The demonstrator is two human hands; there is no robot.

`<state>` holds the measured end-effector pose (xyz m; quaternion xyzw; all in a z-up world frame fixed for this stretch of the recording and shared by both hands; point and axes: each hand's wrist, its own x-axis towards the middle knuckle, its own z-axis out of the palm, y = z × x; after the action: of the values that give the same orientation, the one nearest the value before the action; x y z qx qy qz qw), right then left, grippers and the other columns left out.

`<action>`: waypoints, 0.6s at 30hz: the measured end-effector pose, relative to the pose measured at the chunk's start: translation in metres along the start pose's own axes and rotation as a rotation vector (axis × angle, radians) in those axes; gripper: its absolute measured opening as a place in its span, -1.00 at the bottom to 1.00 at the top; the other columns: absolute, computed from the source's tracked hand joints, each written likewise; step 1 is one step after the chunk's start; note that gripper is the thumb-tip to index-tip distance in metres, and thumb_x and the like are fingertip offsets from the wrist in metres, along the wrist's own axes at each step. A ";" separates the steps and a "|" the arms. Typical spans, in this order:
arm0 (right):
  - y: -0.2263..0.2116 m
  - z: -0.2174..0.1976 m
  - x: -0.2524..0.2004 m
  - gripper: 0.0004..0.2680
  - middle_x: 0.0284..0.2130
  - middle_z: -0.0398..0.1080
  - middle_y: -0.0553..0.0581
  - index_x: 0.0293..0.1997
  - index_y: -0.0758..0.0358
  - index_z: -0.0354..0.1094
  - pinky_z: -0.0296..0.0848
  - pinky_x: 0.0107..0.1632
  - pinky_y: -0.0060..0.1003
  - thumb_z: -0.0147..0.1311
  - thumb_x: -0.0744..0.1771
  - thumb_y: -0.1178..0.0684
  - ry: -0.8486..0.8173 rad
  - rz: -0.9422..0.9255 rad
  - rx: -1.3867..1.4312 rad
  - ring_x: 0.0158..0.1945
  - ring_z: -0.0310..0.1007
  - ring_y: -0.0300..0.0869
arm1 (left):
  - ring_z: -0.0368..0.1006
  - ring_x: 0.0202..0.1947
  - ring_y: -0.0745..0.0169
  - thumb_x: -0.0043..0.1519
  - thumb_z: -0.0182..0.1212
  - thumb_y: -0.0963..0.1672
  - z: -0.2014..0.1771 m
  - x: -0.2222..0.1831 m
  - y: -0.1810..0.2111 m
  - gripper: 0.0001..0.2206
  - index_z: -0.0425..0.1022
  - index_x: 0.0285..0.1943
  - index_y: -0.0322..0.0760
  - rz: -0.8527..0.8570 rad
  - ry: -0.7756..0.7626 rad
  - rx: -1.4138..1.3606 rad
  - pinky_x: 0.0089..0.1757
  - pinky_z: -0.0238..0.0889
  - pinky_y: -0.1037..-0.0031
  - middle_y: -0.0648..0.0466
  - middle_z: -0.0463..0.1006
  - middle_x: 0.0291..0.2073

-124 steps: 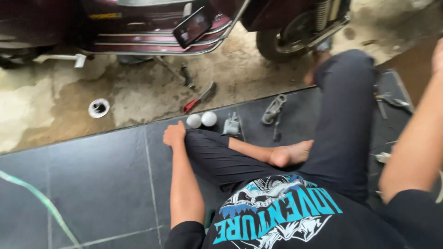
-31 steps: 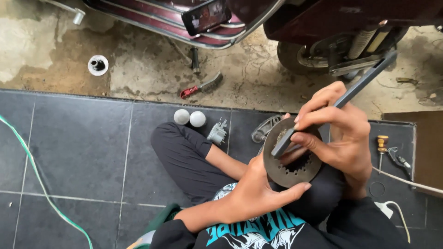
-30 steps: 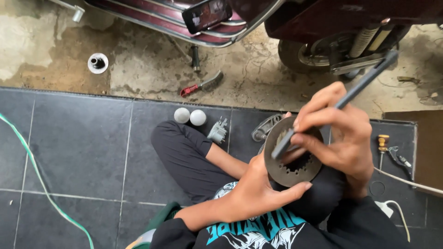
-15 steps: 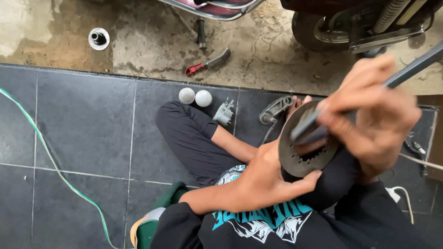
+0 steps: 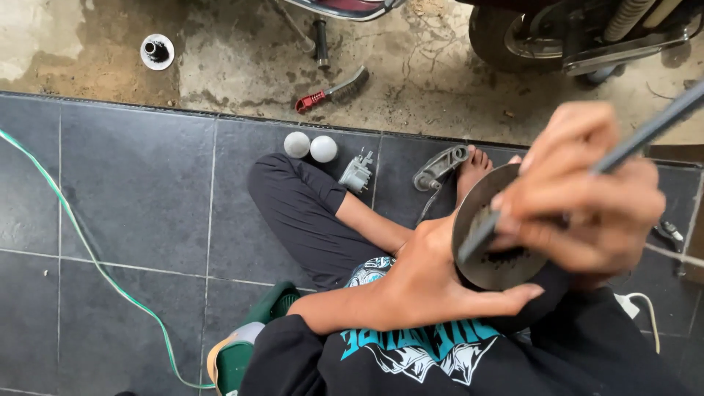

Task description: Cleaning a motorcycle brake disc by scraping off dirt and debris with a metal tool while sitting on the floor.

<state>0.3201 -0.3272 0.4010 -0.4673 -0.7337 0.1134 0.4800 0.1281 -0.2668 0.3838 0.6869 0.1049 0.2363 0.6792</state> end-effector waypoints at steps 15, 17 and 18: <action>0.002 0.004 0.005 -0.92 -0.50 0.48 -0.10 -0.46 0.07 0.40 0.24 -0.08 -0.16 0.23 0.15 0.06 0.066 -0.066 -0.011 -0.17 0.21 -0.15 | 0.47 -0.41 0.26 0.11 0.33 -0.24 0.004 0.001 -0.001 -0.70 0.43 0.02 -0.37 0.025 0.087 0.050 -0.31 0.40 0.46 0.02 0.56 -0.29; -0.001 0.006 0.002 -0.93 -0.50 0.49 -0.08 -0.46 0.10 0.40 0.27 -0.03 -0.15 0.23 0.17 0.09 0.093 -0.002 -0.019 -0.14 0.22 -0.13 | 0.46 -0.39 0.27 0.11 0.33 -0.25 0.004 0.000 -0.002 -0.69 0.43 0.03 -0.37 0.015 0.080 0.033 -0.29 0.40 0.47 0.02 0.57 -0.27; 0.002 0.005 -0.004 -0.93 -0.50 0.49 -0.08 -0.46 0.10 0.40 0.27 -0.03 -0.15 0.23 0.17 0.09 0.093 -0.001 -0.019 -0.14 0.22 -0.13 | 0.46 -0.39 0.27 0.11 0.33 -0.25 0.005 0.000 -0.002 -0.69 0.43 0.03 -0.37 0.014 0.079 0.032 -0.29 0.40 0.47 0.02 0.57 -0.27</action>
<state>0.3180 -0.3279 0.3944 -0.4765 -0.7117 0.0842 0.5092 0.1313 -0.2711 0.3820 0.6885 0.1305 0.2664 0.6618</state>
